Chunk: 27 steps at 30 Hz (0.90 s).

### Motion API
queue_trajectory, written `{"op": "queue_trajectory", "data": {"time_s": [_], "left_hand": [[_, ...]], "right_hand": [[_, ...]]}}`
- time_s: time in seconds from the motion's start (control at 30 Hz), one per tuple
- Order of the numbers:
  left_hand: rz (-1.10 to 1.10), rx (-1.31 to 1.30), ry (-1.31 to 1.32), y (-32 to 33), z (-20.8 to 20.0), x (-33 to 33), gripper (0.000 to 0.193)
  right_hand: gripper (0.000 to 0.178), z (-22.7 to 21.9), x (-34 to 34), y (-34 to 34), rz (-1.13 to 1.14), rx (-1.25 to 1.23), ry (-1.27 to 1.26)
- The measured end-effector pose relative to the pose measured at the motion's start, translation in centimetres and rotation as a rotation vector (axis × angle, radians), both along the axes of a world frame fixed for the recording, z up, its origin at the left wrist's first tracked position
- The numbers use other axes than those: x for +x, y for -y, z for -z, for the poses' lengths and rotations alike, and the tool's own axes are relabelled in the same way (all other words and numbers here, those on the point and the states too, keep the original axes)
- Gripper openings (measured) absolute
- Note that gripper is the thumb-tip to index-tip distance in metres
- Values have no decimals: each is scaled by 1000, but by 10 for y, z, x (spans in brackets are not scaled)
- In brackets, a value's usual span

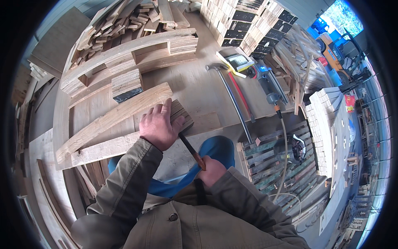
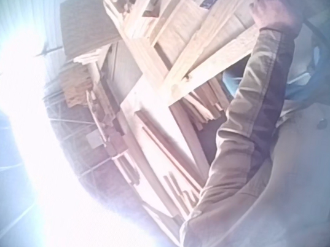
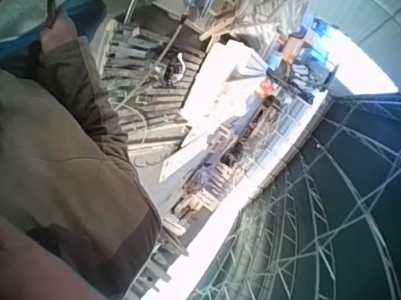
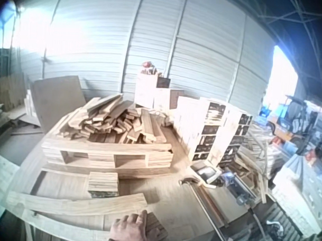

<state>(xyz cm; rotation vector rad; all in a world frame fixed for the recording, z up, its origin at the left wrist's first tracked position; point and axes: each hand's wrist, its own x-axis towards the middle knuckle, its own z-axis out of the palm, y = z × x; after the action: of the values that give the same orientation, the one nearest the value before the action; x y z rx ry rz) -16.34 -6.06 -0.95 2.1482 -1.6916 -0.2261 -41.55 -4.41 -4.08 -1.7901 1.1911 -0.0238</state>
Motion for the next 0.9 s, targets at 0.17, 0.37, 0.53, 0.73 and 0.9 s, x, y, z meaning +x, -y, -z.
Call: {"op": "queue_trajectory", "data": {"time_s": [0.17, 0.37, 0.53, 0.73, 0.9], "left_hand": [[122, 23, -6, -8, -7, 12, 98], [164, 20, 14, -10, -7, 15, 101], [168, -36, 9, -8, 0, 17, 92], [171, -185, -40, -8, 12, 18, 76], [167, -260, -37, -8, 18, 20, 71]], "right_hand": [[28, 3, 0, -1, -3, 19, 30], [28, 3, 2, -3, 2, 27, 0], [26, 5, 7, -11, 33, 29, -25], [24, 13, 18, -32, 135, 67, 49], [24, 23, 41, -61, 307, 124, 66]]}}
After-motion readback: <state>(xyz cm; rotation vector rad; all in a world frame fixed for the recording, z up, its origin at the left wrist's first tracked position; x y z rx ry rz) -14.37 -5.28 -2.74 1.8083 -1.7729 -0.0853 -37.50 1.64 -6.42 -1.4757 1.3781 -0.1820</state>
